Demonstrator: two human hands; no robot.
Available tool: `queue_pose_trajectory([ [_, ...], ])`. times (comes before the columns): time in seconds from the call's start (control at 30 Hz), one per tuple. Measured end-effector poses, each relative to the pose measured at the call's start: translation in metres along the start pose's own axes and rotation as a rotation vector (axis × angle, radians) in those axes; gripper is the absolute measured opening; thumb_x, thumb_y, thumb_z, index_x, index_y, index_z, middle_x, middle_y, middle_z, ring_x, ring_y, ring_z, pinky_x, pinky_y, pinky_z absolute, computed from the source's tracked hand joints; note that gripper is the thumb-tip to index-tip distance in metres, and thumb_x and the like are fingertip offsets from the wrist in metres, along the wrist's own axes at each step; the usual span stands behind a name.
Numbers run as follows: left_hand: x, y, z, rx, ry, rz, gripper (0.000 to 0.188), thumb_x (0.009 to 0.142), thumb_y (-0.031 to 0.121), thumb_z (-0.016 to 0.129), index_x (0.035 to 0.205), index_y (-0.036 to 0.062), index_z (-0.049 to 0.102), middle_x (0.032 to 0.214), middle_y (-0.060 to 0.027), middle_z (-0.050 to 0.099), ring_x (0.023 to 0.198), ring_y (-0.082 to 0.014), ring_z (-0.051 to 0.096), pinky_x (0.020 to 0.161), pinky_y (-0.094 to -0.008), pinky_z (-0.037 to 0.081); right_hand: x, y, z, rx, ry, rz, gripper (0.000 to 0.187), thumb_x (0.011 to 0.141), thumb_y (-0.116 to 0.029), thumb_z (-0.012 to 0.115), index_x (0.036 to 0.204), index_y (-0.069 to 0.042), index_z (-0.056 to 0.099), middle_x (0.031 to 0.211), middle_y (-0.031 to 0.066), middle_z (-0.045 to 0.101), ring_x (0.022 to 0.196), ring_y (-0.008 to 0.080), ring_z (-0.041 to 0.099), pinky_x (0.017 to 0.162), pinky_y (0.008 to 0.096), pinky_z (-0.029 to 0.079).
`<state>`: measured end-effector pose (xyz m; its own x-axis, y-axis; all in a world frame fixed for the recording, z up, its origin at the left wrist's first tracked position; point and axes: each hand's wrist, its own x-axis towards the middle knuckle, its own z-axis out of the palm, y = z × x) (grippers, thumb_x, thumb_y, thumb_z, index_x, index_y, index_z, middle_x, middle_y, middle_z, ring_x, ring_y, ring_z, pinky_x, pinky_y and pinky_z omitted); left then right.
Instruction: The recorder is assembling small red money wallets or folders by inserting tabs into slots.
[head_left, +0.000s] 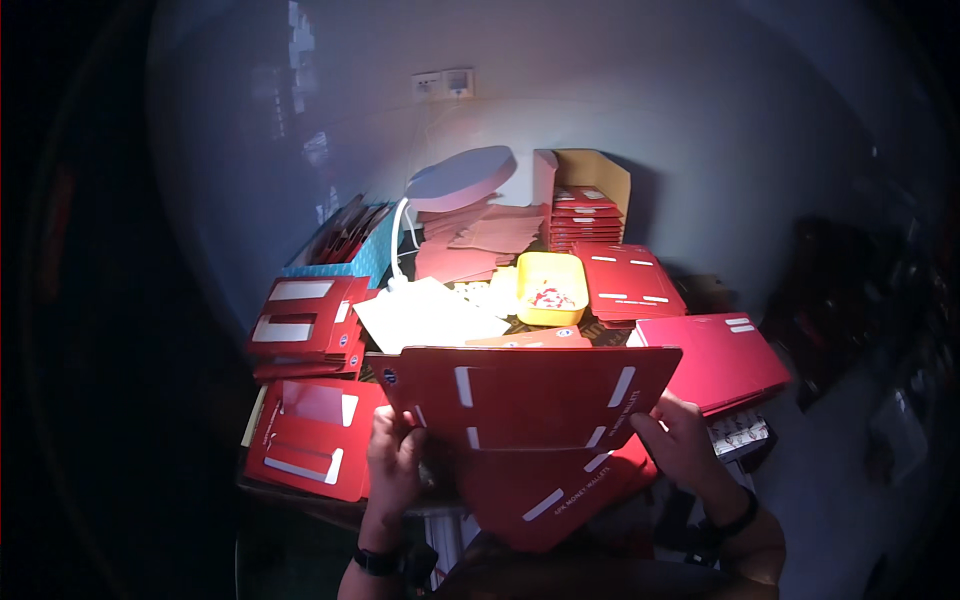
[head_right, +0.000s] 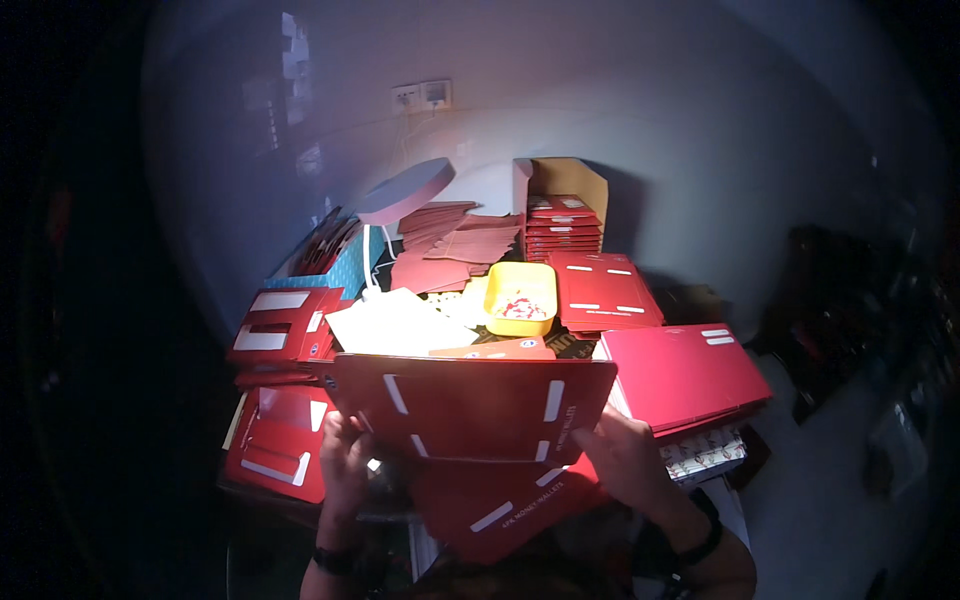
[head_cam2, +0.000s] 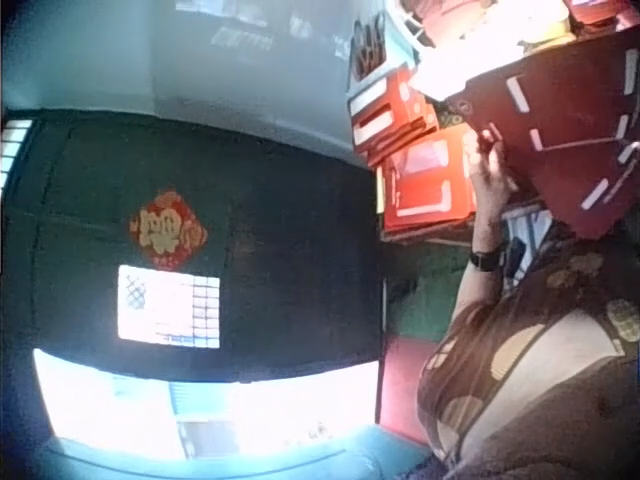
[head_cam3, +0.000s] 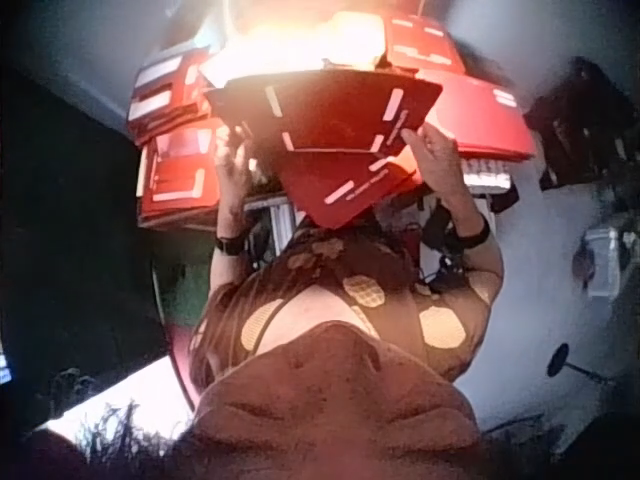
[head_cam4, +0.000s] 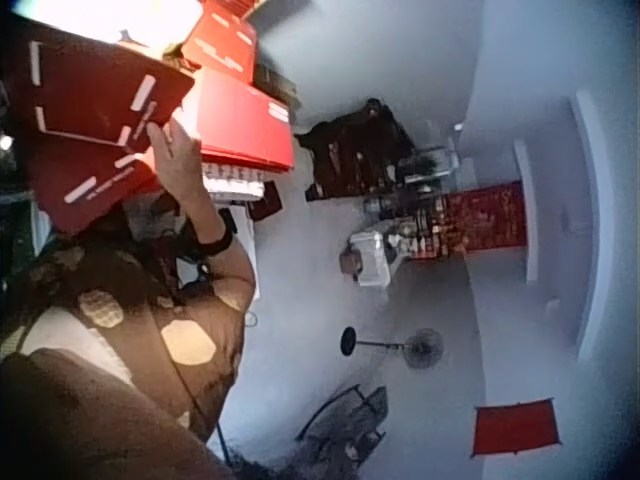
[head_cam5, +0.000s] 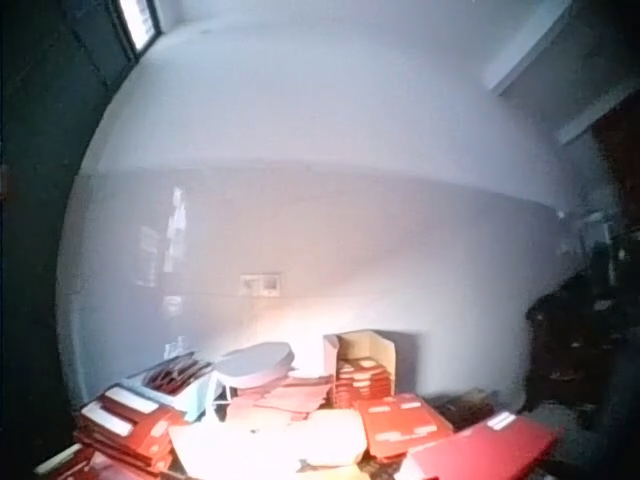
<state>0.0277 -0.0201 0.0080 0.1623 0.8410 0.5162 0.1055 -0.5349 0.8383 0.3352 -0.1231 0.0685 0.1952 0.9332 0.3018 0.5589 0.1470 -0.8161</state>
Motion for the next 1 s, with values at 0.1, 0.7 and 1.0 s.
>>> queue_pose_trajectory([
  [0.1, 0.001, 0.0, -0.002, -0.217, 0.112, -0.069, 0.012, 0.093, -0.001, 0.045, 0.104, 0.004, 0.045, 0.093, -0.0035, 0.054, 0.084, -0.0097, 0.054, 0.076, -0.0244, 0.046, 0.0, 0.009, -0.009, -0.158, -0.025, -0.378, 0.019, 0.081, -0.01, 0.067, 0.092, 0.002, 0.058, 0.073, 0.0119, 0.061, 0.062, 0.0259, 0.062, 0.053, 0.0342, 0.047],
  [0.7, 0.009, -0.001, -0.001, -0.471, -0.131, -0.221, 0.018, 0.093, 0.005, 0.049, 0.111, -0.0009, 0.05, 0.089, -0.0101, 0.059, 0.074, -0.0165, 0.062, 0.062, -0.0268, 0.054, 0.054, -0.033, -0.119, 0.369, 0.308, -0.079, 0.02, 0.085, -0.013, 0.051, 0.101, -0.004, 0.059, 0.077, -0.0035, 0.06, 0.049, -0.0018, 0.039, 0.04, 0.0155, 0.027],
  [1.0, 0.009, 0.005, 0.0, -0.371, -0.126, -0.232, 0.016, 0.094, 0.008, 0.049, 0.097, -0.0039, 0.06, 0.08, -0.0103, 0.062, 0.069, -0.0163, 0.063, 0.06, -0.0276, 0.053, 0.185, 0.022, -0.156, 0.441, 0.475, 0.058, 0.006, 0.083, -0.004, 0.051, 0.08, -0.009, 0.053, 0.064, -0.0019, 0.049, 0.038, 0.0044, 0.031, 0.035, 0.0221, 0.021],
])
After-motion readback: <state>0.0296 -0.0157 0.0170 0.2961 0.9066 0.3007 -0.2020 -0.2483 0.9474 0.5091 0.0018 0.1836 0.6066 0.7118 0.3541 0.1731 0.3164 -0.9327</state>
